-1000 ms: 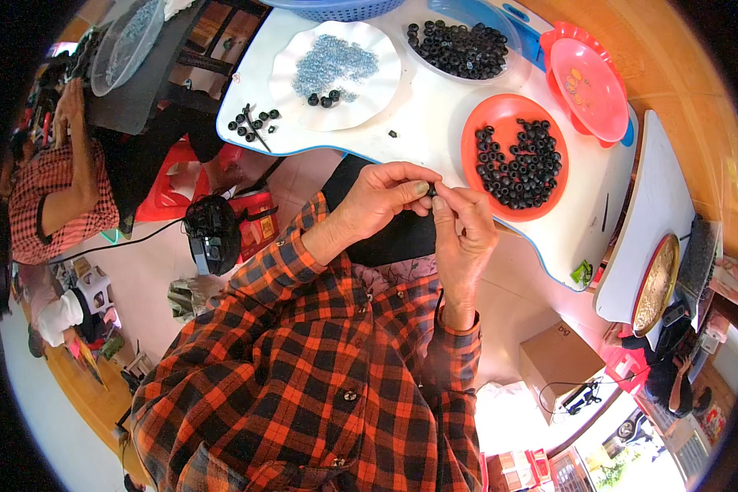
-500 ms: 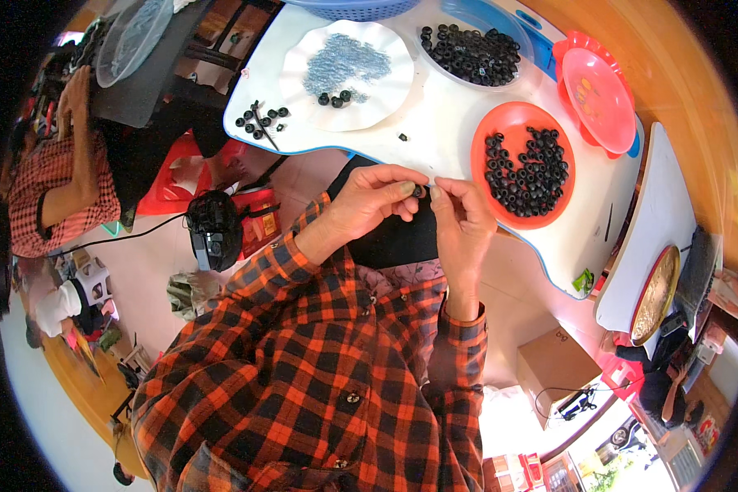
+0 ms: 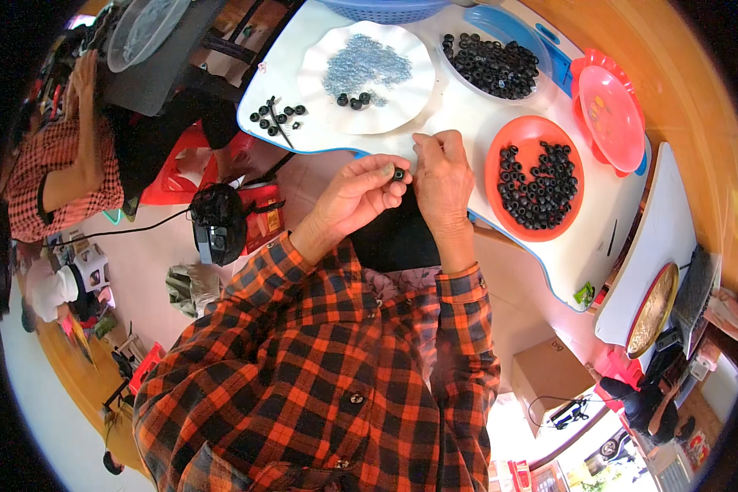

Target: Sorting and inspecting small black rubber or plastic components at a work table.

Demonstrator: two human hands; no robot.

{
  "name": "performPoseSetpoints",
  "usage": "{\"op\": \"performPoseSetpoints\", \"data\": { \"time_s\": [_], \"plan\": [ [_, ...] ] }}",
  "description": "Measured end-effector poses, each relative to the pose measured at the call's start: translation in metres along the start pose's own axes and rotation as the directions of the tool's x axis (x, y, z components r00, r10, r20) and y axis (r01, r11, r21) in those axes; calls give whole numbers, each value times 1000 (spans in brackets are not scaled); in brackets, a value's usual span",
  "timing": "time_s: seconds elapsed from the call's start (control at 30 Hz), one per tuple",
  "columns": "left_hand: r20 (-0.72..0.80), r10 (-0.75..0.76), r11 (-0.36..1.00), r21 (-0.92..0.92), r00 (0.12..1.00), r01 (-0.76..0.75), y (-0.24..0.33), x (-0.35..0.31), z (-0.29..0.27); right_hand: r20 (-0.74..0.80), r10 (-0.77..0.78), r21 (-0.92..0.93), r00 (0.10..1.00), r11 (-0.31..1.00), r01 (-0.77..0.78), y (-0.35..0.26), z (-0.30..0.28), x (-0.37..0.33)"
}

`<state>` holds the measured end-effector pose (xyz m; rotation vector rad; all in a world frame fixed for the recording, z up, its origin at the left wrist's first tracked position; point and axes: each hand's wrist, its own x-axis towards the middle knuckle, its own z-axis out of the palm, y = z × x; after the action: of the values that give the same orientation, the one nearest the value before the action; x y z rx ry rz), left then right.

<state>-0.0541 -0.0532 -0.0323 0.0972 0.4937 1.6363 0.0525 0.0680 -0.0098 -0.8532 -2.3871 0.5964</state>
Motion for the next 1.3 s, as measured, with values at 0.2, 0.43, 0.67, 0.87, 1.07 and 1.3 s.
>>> {"op": "performPoseSetpoints", "data": {
  "time_s": [0.2, 0.43, 0.67, 0.87, 1.07, 1.3],
  "plan": [
    [5, -27, 999, -36, 1000, 27, 0, 0, 0, -11, -11, -21, 1000, 1000, 11, 8, -4, -7],
    [0, -32, 997, 65, 999, 32, -6, 3, 10, 175, 447, 622, 877, 640, -450, -9, -28, -31],
    [28, -32, 994, 103, 999, 29, -13, 8, 23, 295, 440, 871, 848, 241, -428, 6, -37, -54],
    [6, -28, 993, 117, 1000, 27, -18, 9, 33, 264, 468, 907, 843, 176, -382, 8, -44, -61],
    [-10, -39, 989, 145, 999, 40, -21, 12, 37, 160, 486, 906, 859, 273, -324, 0, -49, -62],
    [-29, -24, 989, 146, 999, 28, -22, 8, 38, 82, 459, 866, 885, 407, -291, -9, -49, -60]
  ]
}}
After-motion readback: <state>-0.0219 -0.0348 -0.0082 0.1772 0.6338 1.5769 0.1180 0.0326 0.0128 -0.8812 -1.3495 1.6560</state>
